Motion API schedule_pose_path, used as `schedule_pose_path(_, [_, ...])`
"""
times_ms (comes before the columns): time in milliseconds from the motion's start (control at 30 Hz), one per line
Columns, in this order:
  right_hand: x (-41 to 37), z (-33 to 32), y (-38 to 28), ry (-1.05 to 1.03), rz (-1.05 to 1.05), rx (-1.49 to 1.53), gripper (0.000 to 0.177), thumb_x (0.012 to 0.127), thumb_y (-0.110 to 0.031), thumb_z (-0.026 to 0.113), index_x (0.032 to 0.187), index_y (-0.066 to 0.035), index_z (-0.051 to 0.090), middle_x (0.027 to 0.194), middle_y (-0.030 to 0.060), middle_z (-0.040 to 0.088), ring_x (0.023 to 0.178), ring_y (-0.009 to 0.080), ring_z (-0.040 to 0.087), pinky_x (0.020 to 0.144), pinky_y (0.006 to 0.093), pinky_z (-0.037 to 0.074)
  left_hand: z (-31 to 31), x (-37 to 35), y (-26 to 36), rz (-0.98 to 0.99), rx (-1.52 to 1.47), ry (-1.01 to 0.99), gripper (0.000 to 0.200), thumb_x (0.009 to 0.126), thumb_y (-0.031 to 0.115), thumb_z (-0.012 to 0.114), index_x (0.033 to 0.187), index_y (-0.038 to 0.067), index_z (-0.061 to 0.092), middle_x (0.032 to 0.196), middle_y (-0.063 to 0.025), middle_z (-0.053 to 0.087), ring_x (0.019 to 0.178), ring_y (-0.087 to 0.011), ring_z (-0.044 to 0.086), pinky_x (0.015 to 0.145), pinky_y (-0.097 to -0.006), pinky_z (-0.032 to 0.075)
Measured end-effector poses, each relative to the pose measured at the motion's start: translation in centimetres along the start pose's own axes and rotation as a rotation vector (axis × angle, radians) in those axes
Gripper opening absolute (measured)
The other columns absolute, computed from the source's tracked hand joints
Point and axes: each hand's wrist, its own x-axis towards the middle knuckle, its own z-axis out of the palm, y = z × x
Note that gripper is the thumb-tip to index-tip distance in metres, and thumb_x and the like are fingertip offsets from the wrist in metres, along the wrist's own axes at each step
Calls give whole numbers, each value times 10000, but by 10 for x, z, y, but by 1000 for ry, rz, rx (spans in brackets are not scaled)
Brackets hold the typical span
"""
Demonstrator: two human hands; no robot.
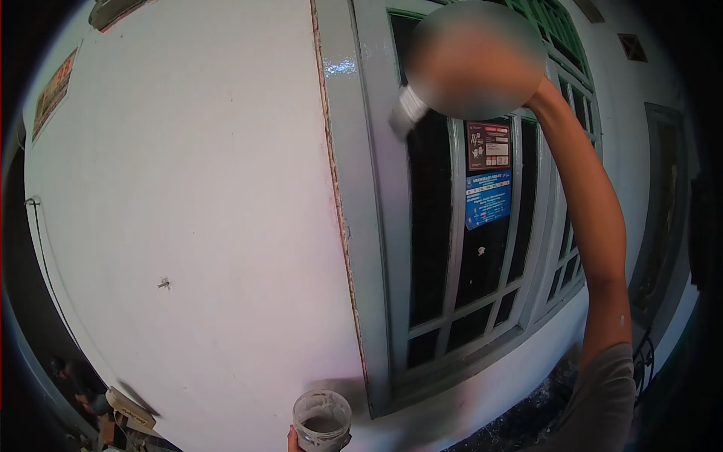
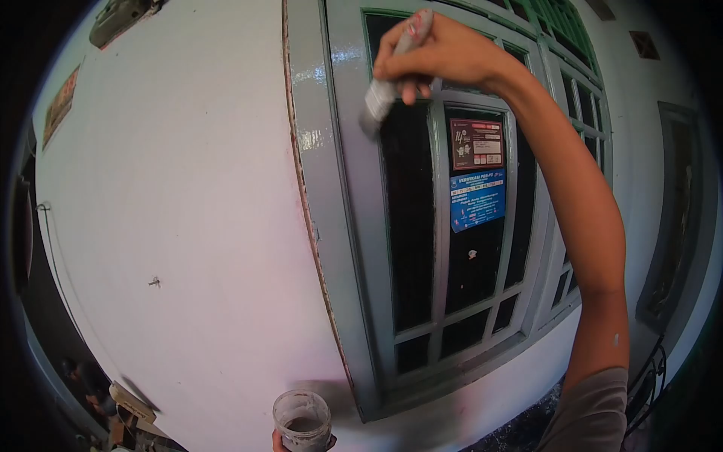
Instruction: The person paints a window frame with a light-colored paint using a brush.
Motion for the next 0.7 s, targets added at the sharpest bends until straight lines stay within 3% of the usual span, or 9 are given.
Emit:
schedule_pose_path(100, [29, -11, 13, 183, -89, -72, 211, 930, -228, 725, 878, -25, 753, 713, 45, 709, 580, 95, 687, 493, 209, 515, 7, -4, -5, 20, -10, -7, 572, 942, 522, 544, 1351, 123, 574, 1339, -156, 609, 1173, -427, 582, 841, -669, 502])
schedule_pose_path(133, [36, -15, 7, 199, 35, 125, 169, 901, -119, 687, 829, 32, 712, 692, 72, 693, 587, 114, 650, 520, 252, 504, 7, -5, -8, 29, 9, -9, 571, 943, 522, 543, 1350, 123, 574, 1338, -156, 610, 1170, -428, 585, 843, -669, 504])
schedule_pose_path(267, [54, -8, 6, 321, -26, 49, 161, 887, -102, 697, 799, 31, 715, 691, 91, 701, 539, 133, 653, 476, 253, 495, 5, -10, -16, -4, -4, 7, 572, 945, 525, 537, 1347, 120, 575, 1331, -158, 616, 1156, -433, 596, 844, -666, 511])
schedule_pose_path(367, [55, -12, 5, 376, -103, 35, 171, 885, -92, 698, 773, 36, 718, 692, 91, 703, 539, 130, 652, 475, 253, 493, 3, -13, -18, -17, -18, 28, 578, 948, 534, 526, 1346, 118, 575, 1331, -159, 618, 1156, -434, 599, 836, -664, 518])
schedule_pose_path(500, [60, -21, 12, 677, -299, 58, 216, 916, -113, 709, 778, 53, 702, 693, 89, 704, 559, 118, 650, 486, 238, 494, 8, -19, -18, -21, 39, 7, 590, 955, 545, 509, 1357, 118, 569, 1334, -161, 617, 1164, -437, 597, 826, -665, 523])
schedule_pose_path(600, [62, -13, 9, 864, -276, 246, 219, 912, -122, 719, 771, 43, 692, 677, 80, 694, 557, 121, 661, 475, 236, 493, 2, -11, -20, -15, 31, 12, 592, 959, 544, 503, 1366, 118, 562, 1342, -165, 611, 1173, -439, 593, 830, -671, 520])
schedule_pose_path(700, [58, 15, 0, 954, -143, 225, 233, 909, -129, 724, 751, 37, 686, 658, 76, 681, 550, 128, 673, 455, 240, 486, 21, -17, -25, -5, 83, 22, 589, 964, 529, 502, 1372, 108, 555, 1355, -170, 602, 1179, -445, 590, 833, -675, 521])
